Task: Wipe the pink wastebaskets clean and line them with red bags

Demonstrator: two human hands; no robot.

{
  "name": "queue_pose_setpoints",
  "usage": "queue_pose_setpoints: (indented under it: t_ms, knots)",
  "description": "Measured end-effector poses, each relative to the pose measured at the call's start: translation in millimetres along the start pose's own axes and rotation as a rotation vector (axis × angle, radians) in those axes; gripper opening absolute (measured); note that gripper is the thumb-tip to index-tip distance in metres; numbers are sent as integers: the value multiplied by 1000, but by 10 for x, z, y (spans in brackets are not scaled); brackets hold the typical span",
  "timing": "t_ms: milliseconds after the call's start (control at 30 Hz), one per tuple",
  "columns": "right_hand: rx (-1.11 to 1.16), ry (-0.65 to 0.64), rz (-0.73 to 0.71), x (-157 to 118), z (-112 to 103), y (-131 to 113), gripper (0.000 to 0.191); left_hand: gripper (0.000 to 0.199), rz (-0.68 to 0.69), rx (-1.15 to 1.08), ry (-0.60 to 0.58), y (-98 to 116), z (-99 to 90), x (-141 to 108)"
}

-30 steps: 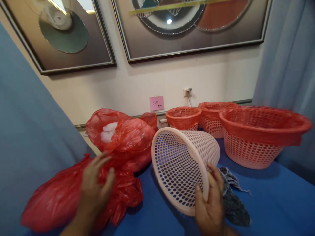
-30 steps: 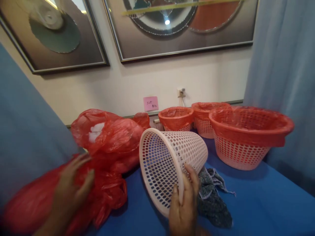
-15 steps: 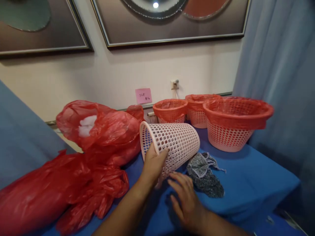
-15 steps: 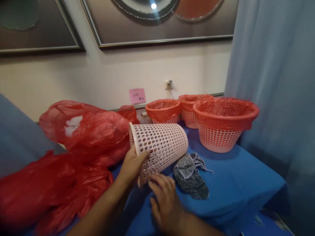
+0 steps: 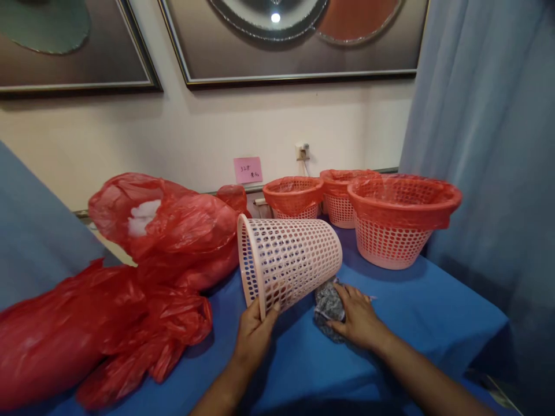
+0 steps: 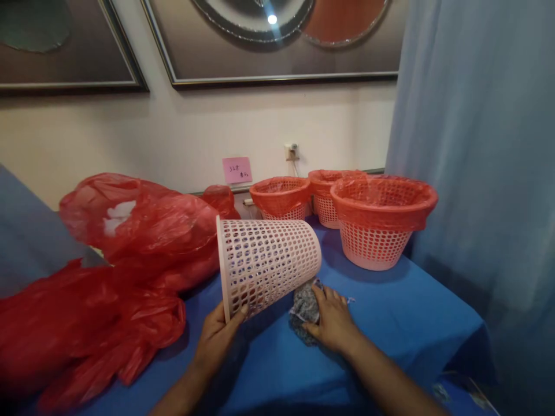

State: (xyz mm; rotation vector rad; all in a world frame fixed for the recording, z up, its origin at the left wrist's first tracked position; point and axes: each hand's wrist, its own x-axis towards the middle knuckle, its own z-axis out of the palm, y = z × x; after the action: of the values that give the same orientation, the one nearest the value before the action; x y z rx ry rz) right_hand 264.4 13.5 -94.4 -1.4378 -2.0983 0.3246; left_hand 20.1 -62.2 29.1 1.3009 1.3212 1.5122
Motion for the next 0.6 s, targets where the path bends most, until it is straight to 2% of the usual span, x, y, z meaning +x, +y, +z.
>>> queue_pose_setpoints:
  t_ms: [67, 133, 233, 333, 400, 467, 533, 600]
  knots:
    - [80, 89, -102, -143, 16, 17, 60, 43, 19, 51, -42, -94, -29, -46]
    - [180, 173, -138, -287, 16, 39, 60, 40, 39, 131, -54, -173, -72, -81]
    - [343, 316, -57, -466, -49, 63, 60, 37, 67, 274, -47, -218, -142, -139]
    - [419, 500, 14, -535, -232, 25, 54, 39, 117, 375, -28, -127, -191, -199]
    - [411, 607, -43, -474, -414, -66, 58, 44, 145, 393, -6, 9, -191, -205]
    - [416, 663, -168, -312, -608, -212, 64, 57, 141, 335, 10, 184, -147, -158]
    - [450, 692, -290, -69, -765, -390, 71, 68, 102, 218, 14, 360, -63, -61]
    - [488, 705, -364, 210, -836, -560, 76, 66, 43, 123, -32, 489, 34, 58]
